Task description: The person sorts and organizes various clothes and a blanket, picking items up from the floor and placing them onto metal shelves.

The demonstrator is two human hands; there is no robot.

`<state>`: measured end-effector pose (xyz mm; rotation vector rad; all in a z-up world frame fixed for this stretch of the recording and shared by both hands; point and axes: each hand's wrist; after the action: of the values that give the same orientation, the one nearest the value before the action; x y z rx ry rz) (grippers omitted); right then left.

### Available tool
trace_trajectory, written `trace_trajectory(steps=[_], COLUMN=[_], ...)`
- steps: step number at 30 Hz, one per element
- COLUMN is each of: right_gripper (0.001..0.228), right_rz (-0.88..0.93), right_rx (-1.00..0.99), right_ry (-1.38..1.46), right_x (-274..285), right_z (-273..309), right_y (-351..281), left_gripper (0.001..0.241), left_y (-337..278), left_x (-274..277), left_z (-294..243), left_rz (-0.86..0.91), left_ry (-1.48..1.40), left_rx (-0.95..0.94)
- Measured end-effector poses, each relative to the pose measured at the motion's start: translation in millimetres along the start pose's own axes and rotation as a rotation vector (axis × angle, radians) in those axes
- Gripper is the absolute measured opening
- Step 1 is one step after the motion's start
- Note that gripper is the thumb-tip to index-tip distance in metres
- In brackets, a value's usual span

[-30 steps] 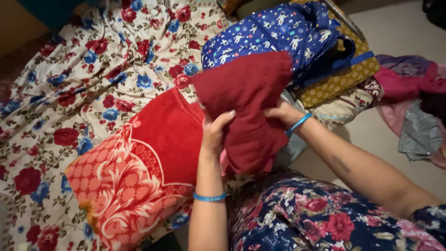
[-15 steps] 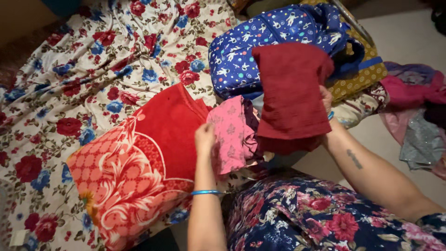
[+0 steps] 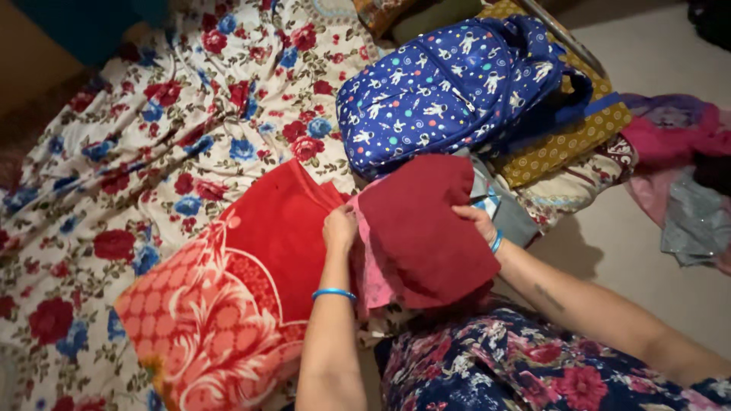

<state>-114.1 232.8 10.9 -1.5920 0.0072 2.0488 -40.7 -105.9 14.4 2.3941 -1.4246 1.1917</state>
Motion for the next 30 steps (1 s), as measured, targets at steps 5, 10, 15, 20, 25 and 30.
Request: trace_trajectory(steps=[5,10,15,20,25,30], right_gripper=[0.055,0.059,0.058,0.058,0.061,0.064], right_rz=[-0.107,-0.210,-0.199,-0.205,-0.243,-0.246], right_rx=[0.020,0.047,0.061,0.068,0.086,0.172], right_ry=[-0.020,-0.038,-0.041,-0.030,-0.014,-0.102], right_x=[-14.1,-27.6,-28.6,-33.5,-54.6,-75.8], right_z=[-13.8,-17.6,-21.2,-18.3,-14.8,-17.2], right_y=[-5.6,-1.4,1.7,2.4,0.9,-0.4], left_gripper=[0.068,0.081,0.102,0.080,0.043,0.031], left_y=[23.0,43.0,76.2,111.2,113.5,70.5], left_x=[-1.7,-2.8,-25.7,-42.8,-20.2,11.9], left_z=[-6.1,-26.4,-15.4,10.1,16.3,15.1], left_rz=[0.138,0.282,0.412,0.528,0.582,0.694], left_ry=[-0.027,0.131,0.058,0.168,-0.132,-0.830], left_rx=[-0.148,-0.041,-0.007,-0.110,-0.112,-0.135])
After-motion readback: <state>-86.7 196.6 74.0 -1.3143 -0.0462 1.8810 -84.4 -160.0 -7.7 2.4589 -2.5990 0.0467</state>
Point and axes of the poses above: each hand's wrist, its own y-axis towards the middle knuckle, its own x-axis out of the back of the hand, z = x × y, and after that the axes turned 6 degrees about -y, right-handed
